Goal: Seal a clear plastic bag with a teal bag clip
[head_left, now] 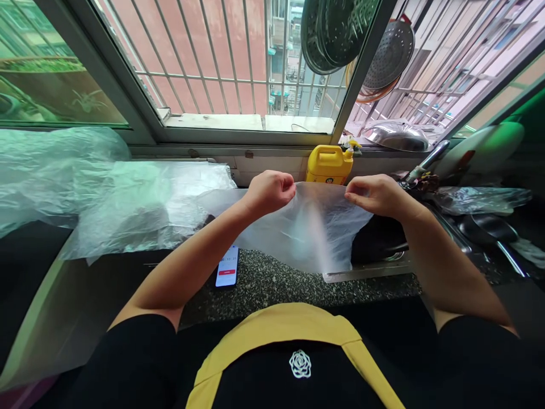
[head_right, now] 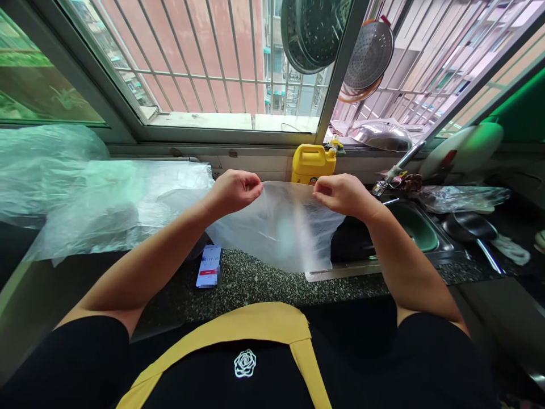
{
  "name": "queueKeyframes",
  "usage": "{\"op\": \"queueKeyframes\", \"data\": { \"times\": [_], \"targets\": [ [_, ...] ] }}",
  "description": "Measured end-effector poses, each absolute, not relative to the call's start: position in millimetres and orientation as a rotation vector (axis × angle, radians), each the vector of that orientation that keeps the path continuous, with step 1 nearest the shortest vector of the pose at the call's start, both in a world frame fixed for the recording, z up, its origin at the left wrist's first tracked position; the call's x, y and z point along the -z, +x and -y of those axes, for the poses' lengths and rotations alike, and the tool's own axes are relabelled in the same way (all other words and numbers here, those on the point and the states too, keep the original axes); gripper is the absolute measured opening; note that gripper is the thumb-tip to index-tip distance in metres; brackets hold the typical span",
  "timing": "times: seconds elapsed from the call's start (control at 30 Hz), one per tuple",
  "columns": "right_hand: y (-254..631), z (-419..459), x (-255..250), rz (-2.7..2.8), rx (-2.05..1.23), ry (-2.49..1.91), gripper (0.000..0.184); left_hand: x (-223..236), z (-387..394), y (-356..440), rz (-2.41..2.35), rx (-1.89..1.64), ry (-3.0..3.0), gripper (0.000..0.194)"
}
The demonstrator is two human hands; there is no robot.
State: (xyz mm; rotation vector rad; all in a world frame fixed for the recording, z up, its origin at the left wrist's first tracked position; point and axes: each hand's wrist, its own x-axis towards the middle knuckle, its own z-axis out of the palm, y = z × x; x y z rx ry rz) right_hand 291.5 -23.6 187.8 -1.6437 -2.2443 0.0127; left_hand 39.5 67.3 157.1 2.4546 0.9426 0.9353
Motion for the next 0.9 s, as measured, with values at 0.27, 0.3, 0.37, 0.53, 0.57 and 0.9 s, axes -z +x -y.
{"op": "queueKeyframes", "data": {
  "times": [0.27,0.3,0.37,0.53,0.57,0.9],
  "targets": [
    [273,41,-202,2.098,0.311,-1.721,0.019,-166,-63,50,-1.062,-0.97,2.514,0.021],
    [268,45,-204,2.09,0.363,-1.718,0.019,-168,-62,51,-1.106,-0.968,2.512,0.022],
    [257,52,-206,2.07,0.461,-1.723,0.021,-174,-61,53,-1.195,-0.953,2.497,0.022],
    [229,68,-199,2.075,0.571,-1.749,0.024,-183,-62,58,-1.303,-0.85,2.452,0.017],
    [224,69,-194,2.081,0.58,-1.753,0.025,-182,-63,60,-1.295,-0.843,2.428,0.016],
    [181,57,-141,2.062,0.367,-1.899,0.022,-150,-88,73,-1.07,-0.685,1.735,0.013]
  ]
}}
